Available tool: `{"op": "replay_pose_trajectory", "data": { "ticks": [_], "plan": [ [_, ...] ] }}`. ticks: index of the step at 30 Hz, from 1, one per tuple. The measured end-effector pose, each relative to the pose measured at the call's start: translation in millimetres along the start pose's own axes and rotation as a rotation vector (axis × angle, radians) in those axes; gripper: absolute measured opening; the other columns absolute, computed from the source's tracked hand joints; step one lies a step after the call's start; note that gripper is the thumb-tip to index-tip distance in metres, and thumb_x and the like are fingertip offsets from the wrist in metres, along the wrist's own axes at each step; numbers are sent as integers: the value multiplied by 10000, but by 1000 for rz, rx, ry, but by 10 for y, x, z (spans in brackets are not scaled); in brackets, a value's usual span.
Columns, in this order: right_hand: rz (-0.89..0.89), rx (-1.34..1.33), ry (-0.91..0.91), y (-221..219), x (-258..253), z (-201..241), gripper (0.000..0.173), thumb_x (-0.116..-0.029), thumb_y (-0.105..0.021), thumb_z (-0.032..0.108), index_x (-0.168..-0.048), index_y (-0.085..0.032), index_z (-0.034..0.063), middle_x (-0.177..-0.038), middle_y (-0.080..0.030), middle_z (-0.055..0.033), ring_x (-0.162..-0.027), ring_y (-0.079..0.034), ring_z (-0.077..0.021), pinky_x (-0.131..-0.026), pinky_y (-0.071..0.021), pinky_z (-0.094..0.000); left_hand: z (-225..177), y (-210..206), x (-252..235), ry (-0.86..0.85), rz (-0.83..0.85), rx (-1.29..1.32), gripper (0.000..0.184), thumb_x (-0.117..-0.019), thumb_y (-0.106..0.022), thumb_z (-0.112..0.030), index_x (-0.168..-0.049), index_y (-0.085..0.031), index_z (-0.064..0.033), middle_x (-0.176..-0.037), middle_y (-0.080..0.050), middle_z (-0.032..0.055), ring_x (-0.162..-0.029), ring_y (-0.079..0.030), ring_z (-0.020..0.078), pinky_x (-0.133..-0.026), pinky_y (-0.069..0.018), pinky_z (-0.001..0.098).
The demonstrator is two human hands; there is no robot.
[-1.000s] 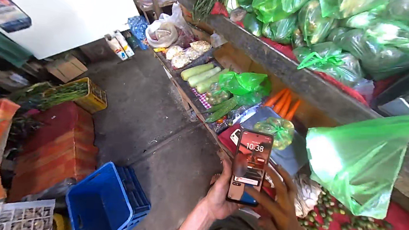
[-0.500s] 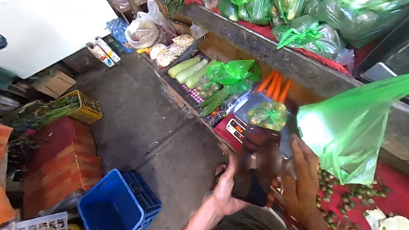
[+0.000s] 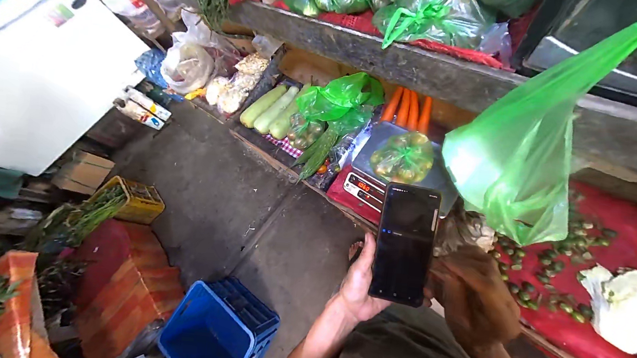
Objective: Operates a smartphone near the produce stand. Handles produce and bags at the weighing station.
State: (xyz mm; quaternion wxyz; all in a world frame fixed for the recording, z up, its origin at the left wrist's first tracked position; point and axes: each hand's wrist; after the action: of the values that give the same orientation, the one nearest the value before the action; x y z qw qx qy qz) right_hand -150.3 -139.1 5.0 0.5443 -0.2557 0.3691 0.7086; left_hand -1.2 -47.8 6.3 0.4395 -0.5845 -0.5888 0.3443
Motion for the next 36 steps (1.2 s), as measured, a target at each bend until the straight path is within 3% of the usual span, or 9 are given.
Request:
{"op": "replay_pose_trajectory", "data": {
  "ticks": [5, 8, 14, 19, 25, 27, 29, 34, 36],
  "plan": [
    [70, -431, -489, 51, -210, -119, 633, -1051, -418, 573, -1501, -440, 129, -1449, -556, 23, -1315, -545, -109, -1075, -499, -324, 40, 60, -45, 102, 84, -51, 707, -876, -560, -748, -1291, -688, -189, -1193, -728, 142, -1035, -730, 286, -871, -614, 439],
    [94, -877, -835, 130, -404, -196, 734, -927, -484, 740, -1441, -528, 219, -1313, -682, 18, -1165, -666, -139, -953, -576, -356, 116, 112, -50, 196, 77, -1, 690, -899, -581, -703, -1330, -659, -170, -1284, -684, 165, -1127, -692, 315, -945, -580, 468],
    [148, -778, -991, 186, -230, -352, 536, -1049, -396, 502, -1367, -573, 108, -1230, -699, -81, -1112, -679, -192, -952, -574, -380, 311, 283, -124, 286, 18, -1, 730, -935, -411, -766, -1298, -680, -193, -1256, -710, 109, -1159, -683, 262, -964, -574, 453],
    [158, -760, -1050, 309, -70, -411, 571, -1034, -430, 553, -1387, -562, 124, -1239, -691, -72, -1085, -687, -184, -900, -597, -368, 469, 404, -232, 363, 42, -101, 919, -938, -83, -810, -1389, -556, -164, -1290, -673, 172, -1098, -688, 331, -896, -589, 498],
    [208, -490, -827, 372, -68, -401, 665, -1034, -477, 524, -1512, -408, 67, -1362, -643, -53, -1191, -645, -152, -992, -559, -332, 504, 386, -284, 328, 77, -134, 897, -873, -266, -881, -1365, -594, -207, -1254, -705, 104, -1083, -705, 257, -895, -599, 421],
    [247, -202, -652, 354, -13, -400, 750, -1048, -447, 518, -1541, -325, -35, -1433, -572, -141, -1231, -610, -134, -1028, -530, -305, 485, 366, -284, 292, 53, -126, 816, -874, -353, -854, -1320, -633, -231, -1196, -735, 59, -1083, -714, 210, -913, -599, 405],
    [225, 74, -476, 337, 96, -404, 733, -1055, -438, 504, -1516, -388, -63, -1461, -516, -261, -1285, -571, -205, -1057, -491, -341, 473, 373, -306, 253, 64, -92, 732, -878, -446, -809, -1313, -656, -258, -1204, -737, 14, -1116, -702, 154, -958, -580, 371],
    [300, 396, -126, 420, 320, -394, 605, -1040, -292, 651, -1469, -523, 292, -1620, -331, -141, -1529, -232, -317, -1232, -180, -484, 436, 341, -374, 180, -38, -108, 678, -962, -331, -753, -1252, -658, -235, -1164, -746, -4, -1105, -699, 122, -944, -579, 345],
    [394, 333, -109, 439, 420, -360, 593, -1021, -277, 701, -1361, -619, 357, -1622, -379, -86, -1543, -210, -345, -1238, -167, -538, 421, 345, -396, 153, -96, -129, 713, -976, -291, -746, -1271, -633, -195, -1164, -742, 15, -1113, -695, 138, -955, -576, 363]
  ]
}}
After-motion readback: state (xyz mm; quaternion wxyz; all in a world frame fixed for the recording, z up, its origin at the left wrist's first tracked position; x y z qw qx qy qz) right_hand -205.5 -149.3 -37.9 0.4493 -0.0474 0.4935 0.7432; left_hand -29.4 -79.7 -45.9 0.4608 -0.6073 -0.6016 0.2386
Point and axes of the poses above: each hand's wrist, its own x-axis away from the middle knuckle, its own y-axis out of the back of the hand, z = x × y
